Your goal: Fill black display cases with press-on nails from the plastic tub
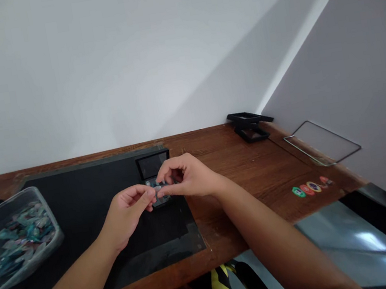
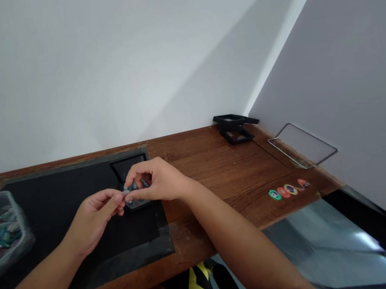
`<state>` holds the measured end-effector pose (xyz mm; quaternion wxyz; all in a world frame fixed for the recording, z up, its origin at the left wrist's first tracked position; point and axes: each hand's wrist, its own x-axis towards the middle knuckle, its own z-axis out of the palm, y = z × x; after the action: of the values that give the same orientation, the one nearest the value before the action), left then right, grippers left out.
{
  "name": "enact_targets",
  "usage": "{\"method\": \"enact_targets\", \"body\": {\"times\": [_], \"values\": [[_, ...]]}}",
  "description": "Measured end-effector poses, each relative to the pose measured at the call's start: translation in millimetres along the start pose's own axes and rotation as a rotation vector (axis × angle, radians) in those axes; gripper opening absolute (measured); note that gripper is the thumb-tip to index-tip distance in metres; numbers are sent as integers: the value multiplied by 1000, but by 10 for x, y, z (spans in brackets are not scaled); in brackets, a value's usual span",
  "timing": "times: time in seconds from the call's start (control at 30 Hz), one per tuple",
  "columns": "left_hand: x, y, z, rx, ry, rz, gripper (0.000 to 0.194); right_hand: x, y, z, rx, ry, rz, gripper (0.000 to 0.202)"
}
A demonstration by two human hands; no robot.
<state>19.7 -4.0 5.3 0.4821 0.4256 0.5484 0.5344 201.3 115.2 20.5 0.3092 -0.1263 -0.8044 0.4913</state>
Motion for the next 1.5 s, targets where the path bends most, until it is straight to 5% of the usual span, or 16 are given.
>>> {"method": "enact_targets", "body": {"times": [0.53, 1.13, 1.3, 1.5], "values": [[4, -21, -63, 16, -20, 21, 57, -73, -218, 44, -64, -142, -32, 24], [-38, -4, 1, -94, -58, -53, 58, -90, -273, 143, -186, -96, -41, 36], [-45, 33, -5, -78, -19, -40, 62, -106, -318, 7, -175, -100, 31, 38], [-22, 86, -46, -36, 100, 19, 45, -124, -288, -318, -403, -160, 343, 33]]}}
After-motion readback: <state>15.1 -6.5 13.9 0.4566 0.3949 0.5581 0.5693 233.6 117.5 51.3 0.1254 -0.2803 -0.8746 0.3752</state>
